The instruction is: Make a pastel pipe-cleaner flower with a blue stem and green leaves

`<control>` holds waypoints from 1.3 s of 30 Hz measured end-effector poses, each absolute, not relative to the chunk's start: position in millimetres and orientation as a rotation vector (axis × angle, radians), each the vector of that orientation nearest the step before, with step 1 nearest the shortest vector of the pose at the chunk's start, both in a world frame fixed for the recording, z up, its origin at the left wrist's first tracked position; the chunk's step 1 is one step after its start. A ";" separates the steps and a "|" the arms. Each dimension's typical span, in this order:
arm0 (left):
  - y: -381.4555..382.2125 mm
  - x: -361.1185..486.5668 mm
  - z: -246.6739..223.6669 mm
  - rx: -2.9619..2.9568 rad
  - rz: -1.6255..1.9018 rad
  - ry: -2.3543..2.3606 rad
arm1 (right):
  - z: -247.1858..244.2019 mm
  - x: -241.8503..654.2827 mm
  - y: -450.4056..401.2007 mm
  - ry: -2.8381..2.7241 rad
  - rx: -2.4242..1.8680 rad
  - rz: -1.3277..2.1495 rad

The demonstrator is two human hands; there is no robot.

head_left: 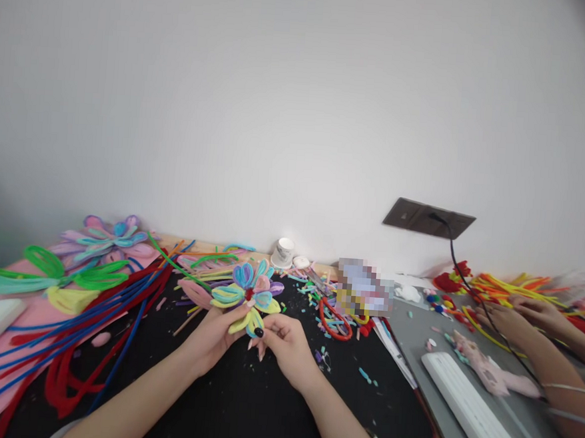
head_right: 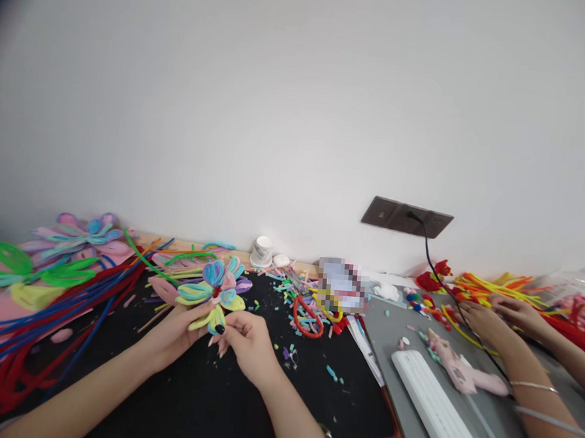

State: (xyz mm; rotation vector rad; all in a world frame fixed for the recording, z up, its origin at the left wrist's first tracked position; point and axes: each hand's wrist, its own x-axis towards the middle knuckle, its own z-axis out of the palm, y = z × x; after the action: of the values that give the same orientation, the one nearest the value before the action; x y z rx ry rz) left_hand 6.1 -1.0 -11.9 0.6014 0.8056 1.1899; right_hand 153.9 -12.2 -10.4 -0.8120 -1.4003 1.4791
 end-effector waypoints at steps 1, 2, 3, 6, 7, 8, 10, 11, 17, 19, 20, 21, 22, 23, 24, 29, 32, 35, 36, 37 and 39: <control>-0.5 5.8 -12.2 0.584 1.192 0.813 | -11.3 153.8 -11.8 -1.387 -0.807 1.487; -0.1 5.4 -12.3 0.566 1.195 0.822 | -12.4 154.0 -11.5 -1.378 -0.805 1.499; 0.4 4.9 -12.2 0.549 1.200 0.831 | -13.4 154.4 -11.3 -1.378 -0.806 1.510; 1.5 2.7 -11.3 0.510 1.171 0.819 | -14.6 156.5 -11.5 -1.451 -0.819 1.492; 1.8 2.0 -10.8 0.497 1.145 0.802 | -14.3 157.4 -11.7 -1.480 -0.825 1.474; 2.0 1.3 -10.2 0.481 1.116 0.784 | -13.8 158.2 -11.8 -1.502 -0.832 1.453; 2.4 0.4 -8.8 0.454 1.076 0.755 | -13.1 159.4 -11.2 -1.510 -0.851 1.413; 2.5 0.3 -7.9 0.449 1.079 0.751 | -13.4 159.7 -10.4 -1.495 -0.866 1.401; 1.9 3.9 -3.2 0.529 1.257 0.793 | -21.2 159.9 -3.2 -1.295 -0.966 1.516; 1.2 5.5 -2.8 0.579 1.301 0.737 | -22.1 159.5 -3.1 -1.288 -0.978 1.596; 0.6 6.2 -2.9 0.606 1.309 0.705 | -21.8 159.1 -3.6 -1.288 -0.973 1.633; 0.0 6.7 -3.0 0.633 1.308 0.678 | -21.2 158.7 -4.3 -1.286 -0.964 1.659; -0.7 7.2 -3.2 0.662 1.298 0.659 | -20.4 158.3 -5.0 -1.280 -0.955 1.671; -1.4 7.7 -3.4 0.692 1.284 0.650 | -19.4 157.9 -5.6 -1.271 -0.946 1.671; -2.2 8.1 -3.5 0.723 1.270 0.645 | -18.4 157.7 -6.0 -1.256 -0.939 1.665; -5.6 10.5 -1.7 0.837 1.246 0.645 | -13.6 159.0 -6.5 -1.112 -0.911 1.631; -7.7 12.3 1.6 0.868 1.233 0.674 | -12.6 159.7 -6.1 -1.068 -0.923 1.614; -10.1 12.9 6.3 0.878 1.188 0.716 | -14.4 160.5 -4.6 -1.048 -0.956 1.551; -10.8 12.8 7.8 0.873 1.171 0.728 | -15.6 161.2 -3.6 -1.039 -0.972 1.521; -11.3 12.3 8.9 0.868 1.158 0.731 | -16.8 162.0 -2.5 -1.031 -0.988 1.485; -11.5 10.8 10.1 0.866 1.139 0.699 | -19.3 164.6 0.2 -1.017 -1.023 1.406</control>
State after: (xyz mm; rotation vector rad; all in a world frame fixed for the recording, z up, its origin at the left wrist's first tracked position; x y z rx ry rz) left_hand 10.8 -11.5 10.1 0.8661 0.6989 1.1391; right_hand 164.6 0.2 -19.3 -1.0231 -1.0169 1.4056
